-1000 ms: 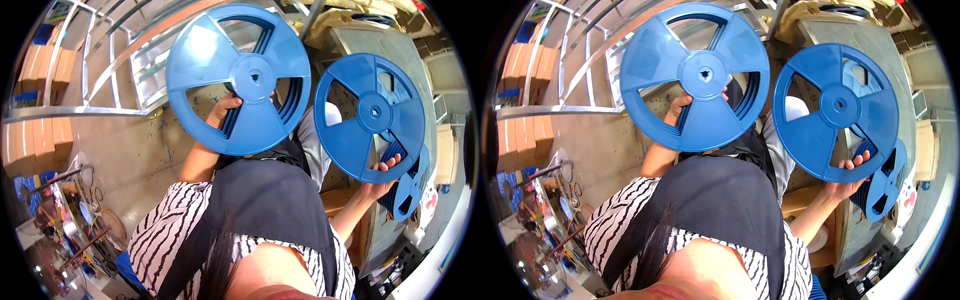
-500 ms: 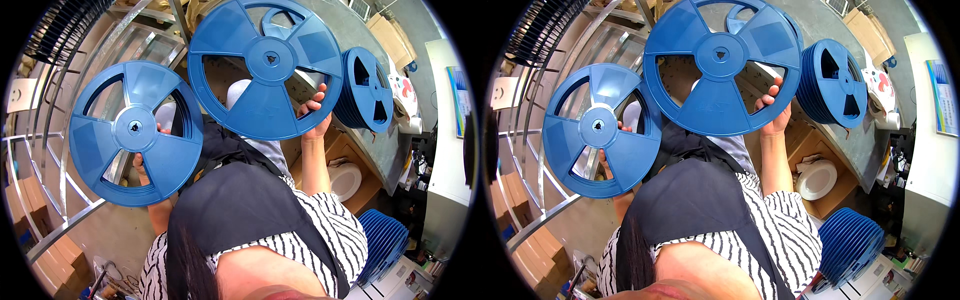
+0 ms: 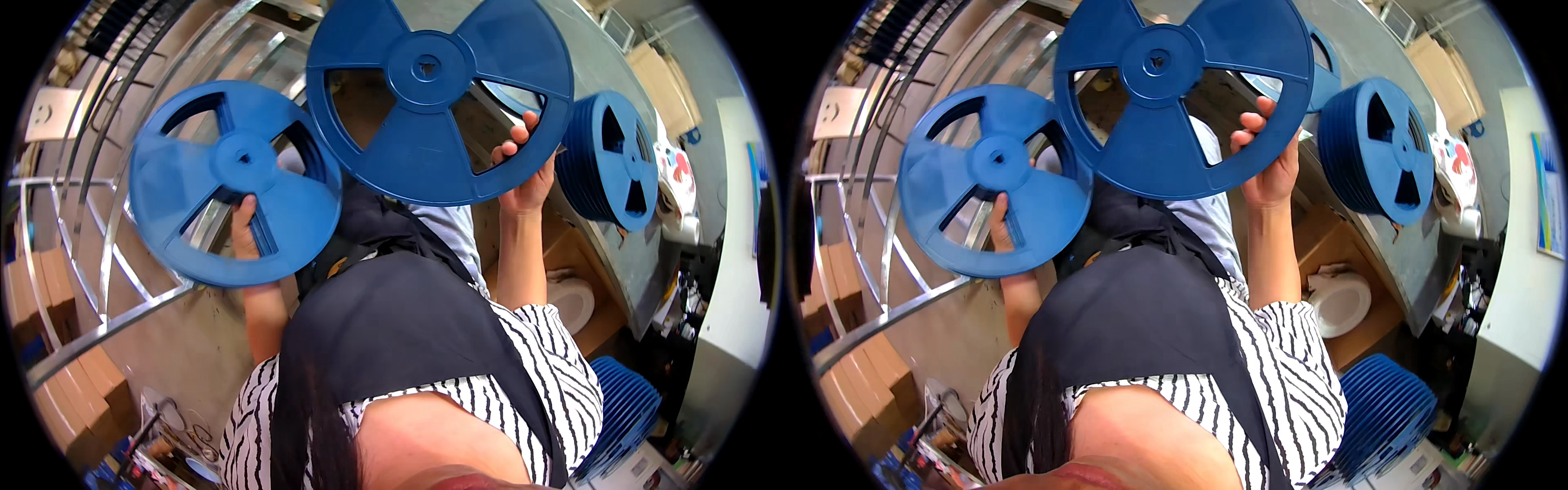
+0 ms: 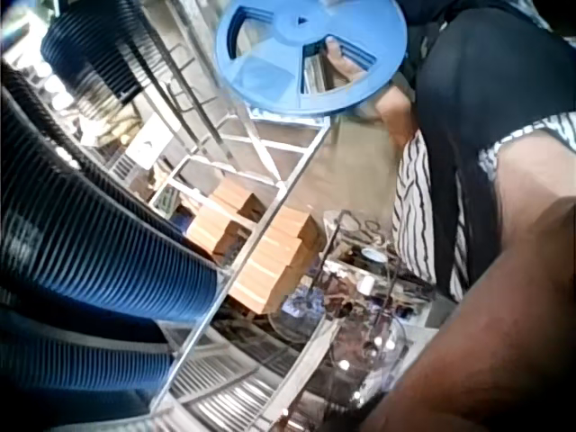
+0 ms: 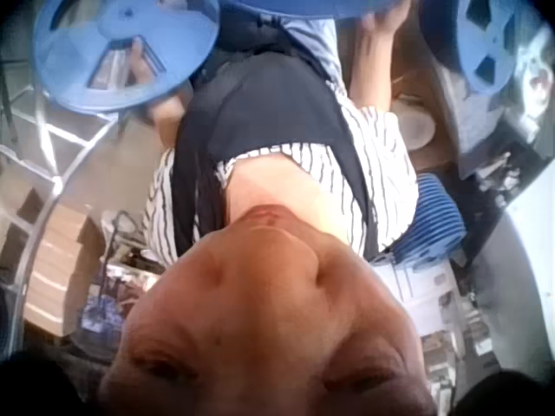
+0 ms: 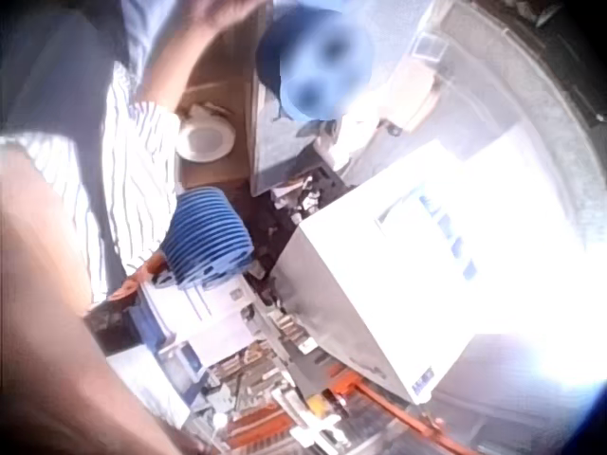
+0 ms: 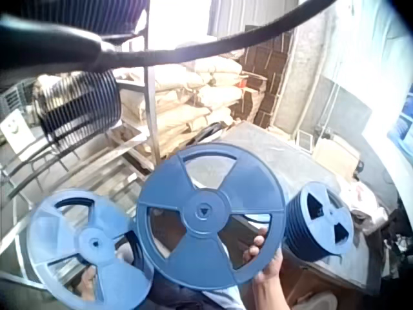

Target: The person sits on the floor and repeatedly picks up blue plastic spools, stacks them into a bundle, and places the bundle onto a metal rack. The person handles the spools one at a time and by hand, moving them from a pile on the floor to the rack.

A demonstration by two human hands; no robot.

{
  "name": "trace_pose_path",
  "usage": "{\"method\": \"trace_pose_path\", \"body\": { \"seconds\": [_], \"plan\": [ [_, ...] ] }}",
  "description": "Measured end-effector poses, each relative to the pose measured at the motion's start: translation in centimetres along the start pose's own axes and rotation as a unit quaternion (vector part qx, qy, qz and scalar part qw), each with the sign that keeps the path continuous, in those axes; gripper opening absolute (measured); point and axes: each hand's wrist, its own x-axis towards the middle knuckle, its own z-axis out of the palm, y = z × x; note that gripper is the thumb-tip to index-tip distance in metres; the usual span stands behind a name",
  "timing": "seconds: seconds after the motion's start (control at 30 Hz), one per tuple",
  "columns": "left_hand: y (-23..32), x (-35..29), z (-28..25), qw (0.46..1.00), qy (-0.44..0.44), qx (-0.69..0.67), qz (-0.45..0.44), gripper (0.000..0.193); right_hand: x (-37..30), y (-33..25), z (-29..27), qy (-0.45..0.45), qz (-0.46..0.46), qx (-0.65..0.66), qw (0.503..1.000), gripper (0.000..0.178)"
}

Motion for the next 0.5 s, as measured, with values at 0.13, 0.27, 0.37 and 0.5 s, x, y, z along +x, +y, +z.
{"method": "trace_pose_path", "body": {
  "seconds": [0.13,0.27,0.37,0.5],
  "plan": [
    [-1.0,1.7,1.1,0.993,0.08,0.07,0.058,0.046,3.0,4.4,8.3,-0.143,0.025,-0.361,0.921,0.05],
    [-1.4,1.5,2.9,0.993,-0.035,-0.048,0.102,0.04,3.0,11.7,17.5,-0.385,-0.044,-0.646,0.658,0.045],
    [-1.1,1.5,2.6,0.99,-0.081,-0.076,0.09,0.039,0.1,16.8,17.9,-0.409,-0.133,-0.677,0.598,0.042],
    [0.0,-0.1,1.7,0.988,-0.083,-0.072,0.11,0.038,-1.7,19.2,19.5,-0.46,-0.172,-0.682,0.542,0.039]
  ]
}}
